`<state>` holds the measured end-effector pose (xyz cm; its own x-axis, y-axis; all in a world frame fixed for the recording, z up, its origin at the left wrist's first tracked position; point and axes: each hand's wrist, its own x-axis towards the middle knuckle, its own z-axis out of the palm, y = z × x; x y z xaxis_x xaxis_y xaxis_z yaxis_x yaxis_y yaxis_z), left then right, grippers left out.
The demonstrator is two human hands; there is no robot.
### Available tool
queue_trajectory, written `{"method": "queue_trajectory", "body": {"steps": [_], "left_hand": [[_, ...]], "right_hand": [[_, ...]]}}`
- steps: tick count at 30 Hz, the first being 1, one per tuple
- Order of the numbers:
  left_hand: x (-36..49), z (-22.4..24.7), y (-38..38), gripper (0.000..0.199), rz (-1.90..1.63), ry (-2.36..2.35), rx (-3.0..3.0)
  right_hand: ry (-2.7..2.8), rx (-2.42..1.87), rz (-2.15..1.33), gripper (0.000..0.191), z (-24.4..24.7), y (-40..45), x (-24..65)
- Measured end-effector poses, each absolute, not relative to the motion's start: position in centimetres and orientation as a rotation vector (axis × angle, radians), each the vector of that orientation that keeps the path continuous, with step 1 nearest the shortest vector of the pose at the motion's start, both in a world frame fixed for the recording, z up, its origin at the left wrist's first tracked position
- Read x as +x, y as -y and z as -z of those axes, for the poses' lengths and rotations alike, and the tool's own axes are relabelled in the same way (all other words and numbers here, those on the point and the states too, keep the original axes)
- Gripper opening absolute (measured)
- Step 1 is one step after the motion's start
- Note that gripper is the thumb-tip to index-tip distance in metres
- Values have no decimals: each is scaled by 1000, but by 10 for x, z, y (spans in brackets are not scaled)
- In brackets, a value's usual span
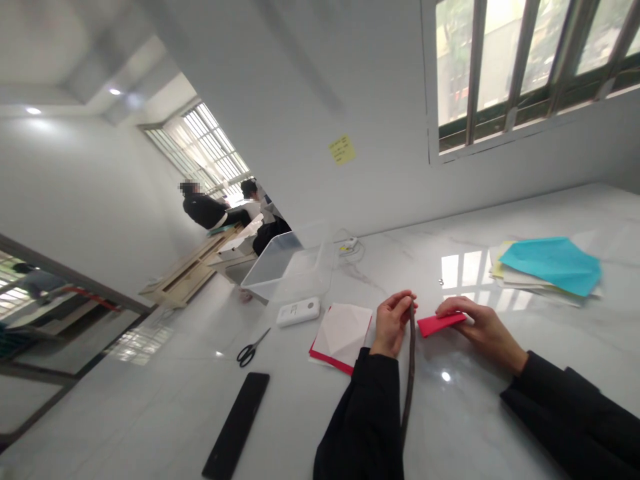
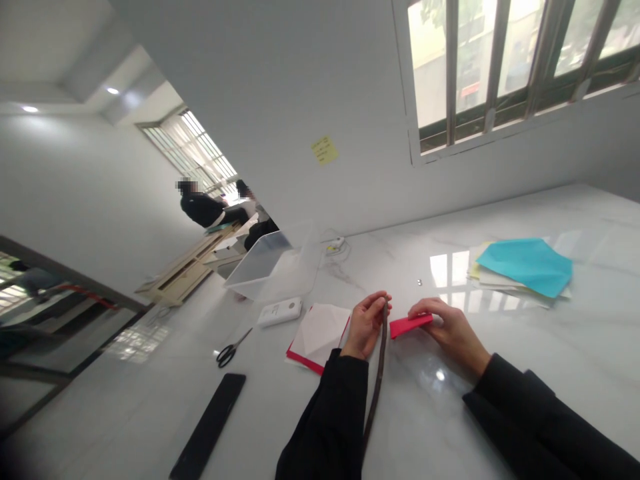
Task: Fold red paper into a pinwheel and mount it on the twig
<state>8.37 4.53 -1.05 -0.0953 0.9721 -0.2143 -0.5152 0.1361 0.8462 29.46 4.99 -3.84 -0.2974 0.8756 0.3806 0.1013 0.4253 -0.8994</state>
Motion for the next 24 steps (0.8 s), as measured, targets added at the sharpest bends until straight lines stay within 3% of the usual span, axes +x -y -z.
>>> {"method": "queue_trajectory", "body": {"steps": [6,14,24], "left_hand": [[81,9,-46,50,-1316,-962,634],[78,8,-45,48,-1231,-880,690],[80,4,-39,47,-1173,-886,705]], "right_hand": [[1724,-827,-907,7,32,-49,292],[1671,-850,-917,7,33,-48,292],[1619,-888,-1268,38,31,-56,299]]}}
